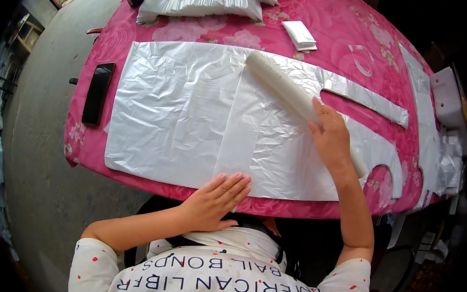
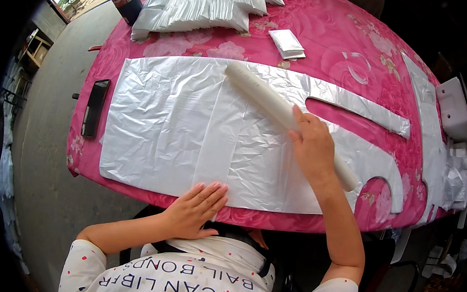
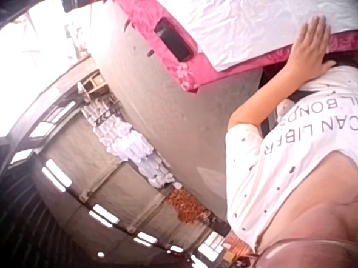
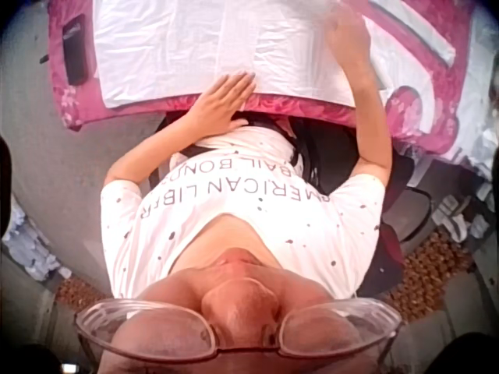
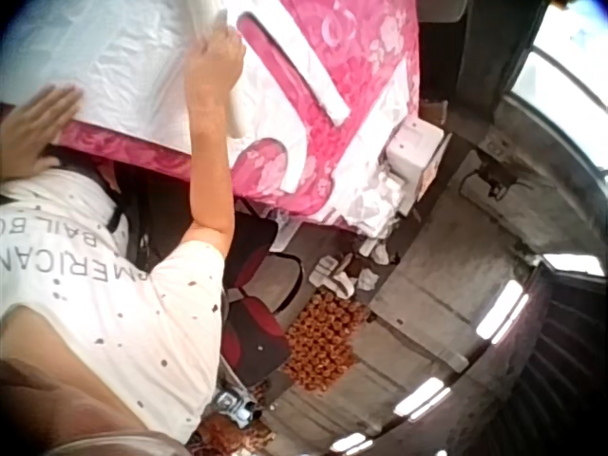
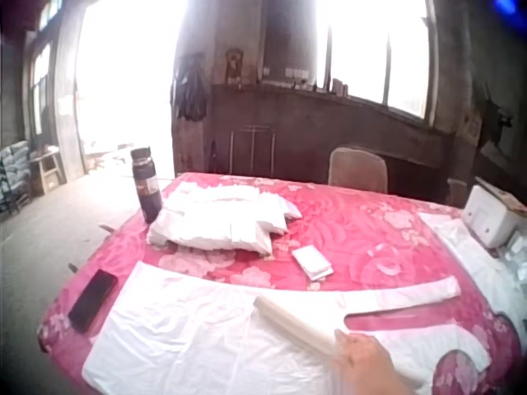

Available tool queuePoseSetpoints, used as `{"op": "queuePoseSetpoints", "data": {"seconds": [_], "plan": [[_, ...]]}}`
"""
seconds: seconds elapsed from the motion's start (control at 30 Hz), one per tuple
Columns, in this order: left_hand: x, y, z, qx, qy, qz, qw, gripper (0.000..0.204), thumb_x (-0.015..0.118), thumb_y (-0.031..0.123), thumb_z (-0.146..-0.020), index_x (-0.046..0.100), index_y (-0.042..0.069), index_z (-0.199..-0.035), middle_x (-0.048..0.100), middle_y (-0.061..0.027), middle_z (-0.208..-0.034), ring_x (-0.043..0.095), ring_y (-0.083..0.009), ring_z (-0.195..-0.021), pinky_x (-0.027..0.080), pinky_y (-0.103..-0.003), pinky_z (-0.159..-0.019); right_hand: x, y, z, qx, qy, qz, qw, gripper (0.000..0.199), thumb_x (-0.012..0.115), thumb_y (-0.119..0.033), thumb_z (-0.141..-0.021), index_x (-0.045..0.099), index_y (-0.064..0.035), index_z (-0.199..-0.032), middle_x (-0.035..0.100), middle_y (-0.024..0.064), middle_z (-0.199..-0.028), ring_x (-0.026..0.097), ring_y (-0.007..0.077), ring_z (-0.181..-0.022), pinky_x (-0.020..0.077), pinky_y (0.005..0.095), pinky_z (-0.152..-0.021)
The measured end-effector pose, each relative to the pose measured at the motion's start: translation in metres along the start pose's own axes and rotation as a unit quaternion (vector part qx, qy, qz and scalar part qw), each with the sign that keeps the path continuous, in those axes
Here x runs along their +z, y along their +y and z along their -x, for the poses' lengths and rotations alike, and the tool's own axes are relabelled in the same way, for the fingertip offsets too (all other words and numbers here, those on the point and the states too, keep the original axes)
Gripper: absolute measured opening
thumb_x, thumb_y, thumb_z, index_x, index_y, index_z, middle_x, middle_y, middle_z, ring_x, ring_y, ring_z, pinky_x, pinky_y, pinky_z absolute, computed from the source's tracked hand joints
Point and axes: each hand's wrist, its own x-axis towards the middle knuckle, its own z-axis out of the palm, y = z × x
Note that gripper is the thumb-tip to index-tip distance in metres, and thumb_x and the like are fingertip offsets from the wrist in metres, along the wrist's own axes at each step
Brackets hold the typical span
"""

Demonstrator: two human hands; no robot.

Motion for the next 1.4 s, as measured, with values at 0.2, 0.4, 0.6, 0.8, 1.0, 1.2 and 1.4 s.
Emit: {"op": "queuePoseSetpoints", "data": {"seconds": [0.2, 0.4, 0.6, 0.8, 1.0, 1.2, 1.4], "plan": [[-0.014, -0.025, 0.004, 0.044, -0.009, 0.063, 0.997, 0.079, 0.059, 0.041, -0.076, 0.029, 0.002, -0.138, 0.024, -0.0106, -0.147, 0.020, -0.0231, -0.137, 0.016, -0.041, -0.110, -0.019, 0.013, 0.007, 0.035, 0.040, -0.039, 0.998, 0.051, 0.062, -0.007, -0.077, 0.050, -0.0091, -0.126, 0.057, 0.0119, -0.110, 0.053, 0.0289, -0.100, 0.0429, 0.0367, -0.085], [0.005, -0.007, 0.001, 0.051, 0.002, -0.112, 0.992, 0.057, 0.050, 0.025, -0.079, 0.040, 0.007, -0.133, 0.035, -0.0109, -0.141, 0.031, -0.0233, -0.132, 0.019, -0.044, -0.109, 0.005, -0.071, 0.046, -0.166, -0.111, -0.111, 0.974, 0.051, 0.066, -0.003, -0.066, 0.057, -0.0102, -0.116, 0.057, 0.0080, -0.111, 0.052, 0.0264, -0.102, 0.0386, 0.0409, -0.091], [0.015, 0.004, 0.004, 0.027, 0.024, -0.150, 0.988, 0.049, 0.040, 0.022, -0.086, 0.040, 0.010, -0.134, 0.036, -0.0085, -0.141, 0.031, -0.0233, -0.132, 0.019, -0.043, -0.109, 0.027, -0.074, 0.010, -0.183, -0.061, -0.057, 0.980, 0.049, 0.064, -0.004, -0.070, 0.056, -0.0123, -0.118, 0.057, 0.0068, -0.111, 0.053, 0.0254, -0.102, 0.0351, 0.0485, -0.095], [0.012, 0.001, 0.004, 0.048, 0.016, -0.136, 0.989, 0.049, 0.039, 0.021, -0.087, 0.038, 0.012, -0.135, 0.034, -0.0082, -0.142, 0.029, -0.0228, -0.133, 0.019, -0.042, -0.109, 0.053, -0.042, -0.075, -0.175, -0.003, -0.045, 0.984, 0.050, 0.063, -0.002, -0.073, 0.054, -0.0115, -0.122, 0.056, 0.0077, -0.115, 0.052, 0.0274, -0.104, 0.0347, 0.0469, -0.096], [0.003, -0.012, 0.014, 0.079, 0.049, -0.014, 0.996, 0.044, 0.045, 0.017, -0.085, 0.046, 0.008, -0.128, 0.038, -0.0099, -0.139, 0.034, -0.0229, -0.130, 0.024, -0.040, -0.108, 0.048, -0.050, -0.076, -0.209, 0.028, -0.094, 0.973, 0.048, 0.059, 0.003, -0.070, 0.056, -0.0060, -0.117, 0.051, 0.0134, -0.121, 0.047, 0.0322, -0.112, 0.0369, 0.0401, -0.098], [0.000, -0.028, 0.015, 0.106, 0.094, 0.089, 0.986, 0.044, 0.052, 0.014, -0.079, 0.051, 0.004, -0.122, 0.045, -0.0128, -0.132, 0.043, -0.0242, -0.124, 0.034, -0.039, -0.103, 0.034, -0.074, 0.012, -0.283, -0.219, -0.213, 0.909, 0.059, 0.056, 0.004, -0.063, 0.051, -0.0023, -0.121, 0.050, 0.0135, -0.126, 0.045, 0.0326, -0.117, 0.0388, 0.0395, -0.098], [-0.024, -0.044, -0.004, 0.044, 0.141, 0.060, 0.987, 0.051, 0.058, 0.016, -0.071, 0.052, 0.001, -0.120, 0.049, -0.0149, -0.128, 0.049, -0.0260, -0.117, 0.036, -0.040, -0.100, 0.040, -0.082, 0.039, -0.274, -0.166, -0.179, 0.930, 0.049, 0.063, -0.004, -0.062, 0.055, 0.0012, -0.111, 0.049, 0.0162, -0.124, 0.045, 0.0313, -0.117, 0.0396, 0.0387, -0.098]]}}
